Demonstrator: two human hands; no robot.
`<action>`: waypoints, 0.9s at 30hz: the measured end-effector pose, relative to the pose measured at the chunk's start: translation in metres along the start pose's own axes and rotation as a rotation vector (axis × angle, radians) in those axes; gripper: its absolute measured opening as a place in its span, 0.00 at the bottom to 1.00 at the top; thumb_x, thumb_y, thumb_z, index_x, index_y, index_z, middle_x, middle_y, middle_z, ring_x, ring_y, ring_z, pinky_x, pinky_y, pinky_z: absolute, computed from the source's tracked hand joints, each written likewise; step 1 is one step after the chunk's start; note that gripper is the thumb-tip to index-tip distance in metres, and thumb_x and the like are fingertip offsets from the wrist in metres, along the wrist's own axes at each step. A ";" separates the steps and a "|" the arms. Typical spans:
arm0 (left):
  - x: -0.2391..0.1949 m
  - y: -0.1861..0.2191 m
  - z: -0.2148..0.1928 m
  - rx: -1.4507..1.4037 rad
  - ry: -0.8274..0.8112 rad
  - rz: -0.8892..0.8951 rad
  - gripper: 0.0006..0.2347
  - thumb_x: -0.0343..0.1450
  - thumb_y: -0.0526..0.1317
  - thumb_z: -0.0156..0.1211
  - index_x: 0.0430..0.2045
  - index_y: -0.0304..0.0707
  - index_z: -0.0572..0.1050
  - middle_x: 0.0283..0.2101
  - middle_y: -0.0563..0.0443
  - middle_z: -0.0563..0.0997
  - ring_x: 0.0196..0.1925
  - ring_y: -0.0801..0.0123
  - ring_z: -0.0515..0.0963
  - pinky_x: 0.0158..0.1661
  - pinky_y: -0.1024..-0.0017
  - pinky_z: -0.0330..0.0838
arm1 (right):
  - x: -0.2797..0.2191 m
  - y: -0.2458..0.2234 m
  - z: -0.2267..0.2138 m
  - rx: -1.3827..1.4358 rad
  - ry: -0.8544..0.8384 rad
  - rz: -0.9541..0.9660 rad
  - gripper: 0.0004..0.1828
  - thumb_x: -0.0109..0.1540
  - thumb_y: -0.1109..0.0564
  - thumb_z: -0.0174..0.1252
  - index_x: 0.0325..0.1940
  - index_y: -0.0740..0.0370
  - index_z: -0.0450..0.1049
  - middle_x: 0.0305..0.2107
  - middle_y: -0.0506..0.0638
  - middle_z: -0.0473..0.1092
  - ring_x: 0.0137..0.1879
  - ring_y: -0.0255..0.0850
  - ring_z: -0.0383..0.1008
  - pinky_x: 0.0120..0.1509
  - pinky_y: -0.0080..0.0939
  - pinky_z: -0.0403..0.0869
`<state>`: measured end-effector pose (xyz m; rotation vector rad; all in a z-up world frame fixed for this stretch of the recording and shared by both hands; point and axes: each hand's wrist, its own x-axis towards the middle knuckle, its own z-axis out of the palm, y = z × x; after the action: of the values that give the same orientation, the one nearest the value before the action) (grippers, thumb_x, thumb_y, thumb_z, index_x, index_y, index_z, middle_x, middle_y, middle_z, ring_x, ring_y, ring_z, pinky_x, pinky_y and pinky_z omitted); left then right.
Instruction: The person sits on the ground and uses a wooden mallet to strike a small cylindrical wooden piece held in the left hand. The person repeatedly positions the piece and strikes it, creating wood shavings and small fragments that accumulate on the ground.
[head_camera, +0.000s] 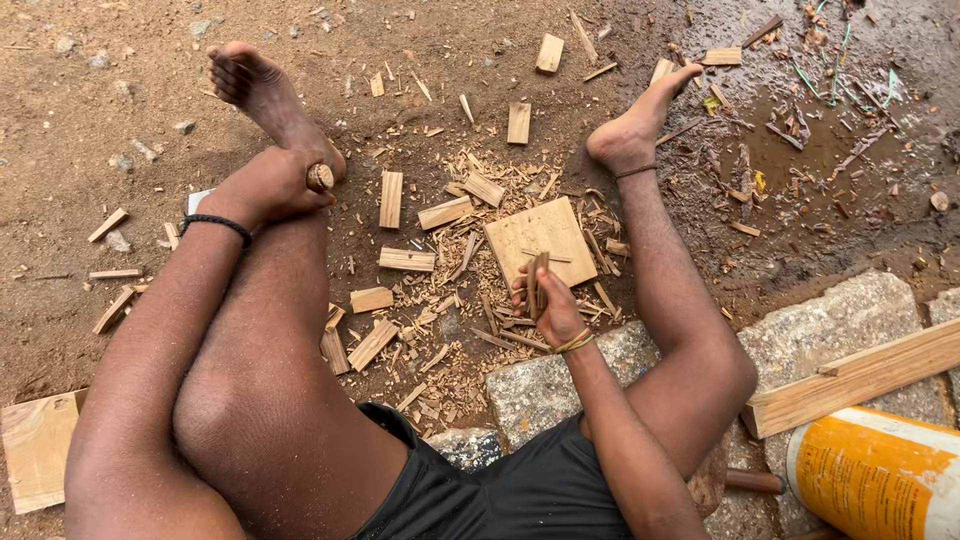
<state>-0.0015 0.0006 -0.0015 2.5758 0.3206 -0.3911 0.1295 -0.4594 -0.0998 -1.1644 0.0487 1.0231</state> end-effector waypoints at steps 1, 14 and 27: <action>0.000 -0.002 0.001 -0.001 0.003 0.001 0.19 0.67 0.45 0.67 0.51 0.42 0.76 0.38 0.36 0.85 0.39 0.49 0.85 0.45 0.57 0.80 | 0.000 0.004 0.004 -0.048 0.015 0.032 0.20 0.68 0.43 0.53 0.52 0.61 0.71 0.33 0.51 0.75 0.35 0.40 0.76 0.38 0.39 0.80; 0.004 -0.011 0.014 -0.085 0.098 0.069 0.16 0.62 0.44 0.70 0.40 0.39 0.80 0.36 0.35 0.84 0.37 0.45 0.84 0.43 0.55 0.78 | -0.002 0.129 0.192 -0.737 -0.113 0.022 0.31 0.69 0.55 0.49 0.76 0.51 0.52 0.50 0.50 0.69 0.47 0.40 0.75 0.46 0.38 0.80; 0.005 -0.024 0.018 0.038 0.023 -0.026 0.16 0.67 0.51 0.69 0.35 0.36 0.81 0.33 0.37 0.85 0.34 0.49 0.85 0.42 0.57 0.80 | 0.121 0.026 0.059 -0.917 0.277 -0.278 0.13 0.63 0.48 0.63 0.47 0.56 0.79 0.37 0.49 0.80 0.40 0.33 0.80 0.43 0.32 0.81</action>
<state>-0.0074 0.0123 -0.0287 2.6173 0.3581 -0.3803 0.1543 -0.3360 -0.1550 -2.0723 -0.3924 0.6168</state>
